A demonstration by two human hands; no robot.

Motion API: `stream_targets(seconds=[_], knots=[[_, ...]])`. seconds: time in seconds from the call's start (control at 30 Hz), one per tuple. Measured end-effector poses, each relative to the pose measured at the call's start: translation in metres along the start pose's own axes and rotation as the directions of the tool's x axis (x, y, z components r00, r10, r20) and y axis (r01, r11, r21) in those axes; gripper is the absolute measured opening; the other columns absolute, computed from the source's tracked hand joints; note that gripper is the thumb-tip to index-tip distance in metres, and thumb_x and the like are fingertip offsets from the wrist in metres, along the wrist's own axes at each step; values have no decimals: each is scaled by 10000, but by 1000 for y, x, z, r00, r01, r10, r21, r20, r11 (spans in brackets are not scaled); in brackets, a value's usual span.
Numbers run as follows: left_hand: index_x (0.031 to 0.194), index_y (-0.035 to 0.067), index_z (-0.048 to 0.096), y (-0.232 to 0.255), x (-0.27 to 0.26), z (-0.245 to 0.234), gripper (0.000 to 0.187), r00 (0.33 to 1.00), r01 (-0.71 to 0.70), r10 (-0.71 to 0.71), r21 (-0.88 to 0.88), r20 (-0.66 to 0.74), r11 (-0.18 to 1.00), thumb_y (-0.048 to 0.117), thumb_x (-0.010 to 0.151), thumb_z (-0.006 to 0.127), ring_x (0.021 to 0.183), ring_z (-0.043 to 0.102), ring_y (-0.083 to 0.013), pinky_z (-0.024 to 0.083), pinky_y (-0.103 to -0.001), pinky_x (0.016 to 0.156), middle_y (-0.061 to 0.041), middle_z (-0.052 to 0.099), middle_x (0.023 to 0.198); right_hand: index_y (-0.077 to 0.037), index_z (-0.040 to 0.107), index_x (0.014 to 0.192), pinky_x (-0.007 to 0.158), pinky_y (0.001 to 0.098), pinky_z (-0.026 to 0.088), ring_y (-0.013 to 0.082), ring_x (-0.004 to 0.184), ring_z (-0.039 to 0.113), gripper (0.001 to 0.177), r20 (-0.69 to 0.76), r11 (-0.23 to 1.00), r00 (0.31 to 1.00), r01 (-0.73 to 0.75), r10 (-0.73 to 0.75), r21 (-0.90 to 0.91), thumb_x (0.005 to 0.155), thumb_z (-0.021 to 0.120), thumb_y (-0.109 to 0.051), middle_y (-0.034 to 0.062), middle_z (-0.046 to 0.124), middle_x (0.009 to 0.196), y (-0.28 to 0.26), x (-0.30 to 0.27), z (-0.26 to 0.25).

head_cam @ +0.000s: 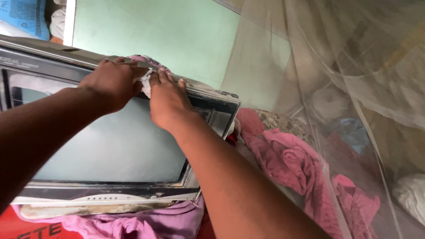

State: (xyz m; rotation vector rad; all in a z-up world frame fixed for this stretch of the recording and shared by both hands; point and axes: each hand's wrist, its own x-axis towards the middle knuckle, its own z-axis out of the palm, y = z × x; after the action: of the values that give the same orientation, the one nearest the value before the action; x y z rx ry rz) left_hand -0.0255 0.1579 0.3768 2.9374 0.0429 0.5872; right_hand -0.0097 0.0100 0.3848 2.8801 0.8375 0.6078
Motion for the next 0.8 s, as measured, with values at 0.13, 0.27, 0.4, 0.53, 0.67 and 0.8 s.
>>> stream_targets(seconds=[0.13, 0.27, 0.4, 0.53, 0.67, 0.8], knots=[[1434, 181, 571, -7, -1, 7, 421, 980, -130, 127, -9, -154, 991, 285, 1030, 513, 1288, 577, -342, 426, -482, 1136, -149, 658, 1337, -57, 282, 1545, 1255, 467, 128, 262, 1527, 227, 825, -35, 998, 999, -21, 23, 57, 836, 703, -75, 136, 221, 1652, -2, -3, 3], [1417, 139, 558, -16, 11, 29, 456, 884, -280, 290, 80, -368, 957, 274, 983, 520, 1337, 497, -340, 337, -513, 1130, -150, 596, 1404, -28, 344, 1518, 1249, 473, 161, 278, 1519, 270, 816, -95, 997, 995, 25, -18, 71, 801, 733, -64, 173, 276, 1631, 4, -5, 8], [1398, 139, 570, -21, 13, 34, 444, 865, -288, 304, 101, -400, 952, 251, 971, 524, 1350, 438, -373, 321, -525, 1098, -200, 522, 1464, -18, 390, 1489, 1235, 481, 188, 290, 1497, 307, 794, -173, 995, 984, 63, -50, 74, 779, 744, -45, 185, 326, 1606, 5, -4, 12], [1344, 132, 595, -16, 5, 24, 391, 902, -267, 272, 61, -334, 962, 248, 974, 538, 1340, 513, -353, 381, -512, 1120, -163, 600, 1400, -25, 437, 1444, 1240, 474, 202, 269, 1499, 320, 747, -177, 995, 984, 40, -23, 92, 773, 763, -76, 168, 361, 1588, 3, -4, 15], [1271, 159, 623, -3, -7, 4, 286, 969, -151, 162, 68, -189, 986, 275, 1027, 528, 1124, 654, -380, 512, -497, 997, -181, 684, 1228, -24, 424, 1460, 1226, 485, 211, 272, 1476, 345, 778, -186, 995, 982, 53, -36, 88, 762, 766, -56, 166, 368, 1583, 3, -5, 14], [1318, 188, 603, 3, -17, -12, 339, 970, -172, 161, -47, -182, 984, 258, 988, 565, 962, 697, -389, 565, -513, 834, -165, 725, 1096, -24, 426, 1457, 1228, 484, 220, 269, 1480, 344, 778, -183, 994, 983, 35, -16, 100, 757, 765, -56, 161, 378, 1580, 3, -5, 14]])
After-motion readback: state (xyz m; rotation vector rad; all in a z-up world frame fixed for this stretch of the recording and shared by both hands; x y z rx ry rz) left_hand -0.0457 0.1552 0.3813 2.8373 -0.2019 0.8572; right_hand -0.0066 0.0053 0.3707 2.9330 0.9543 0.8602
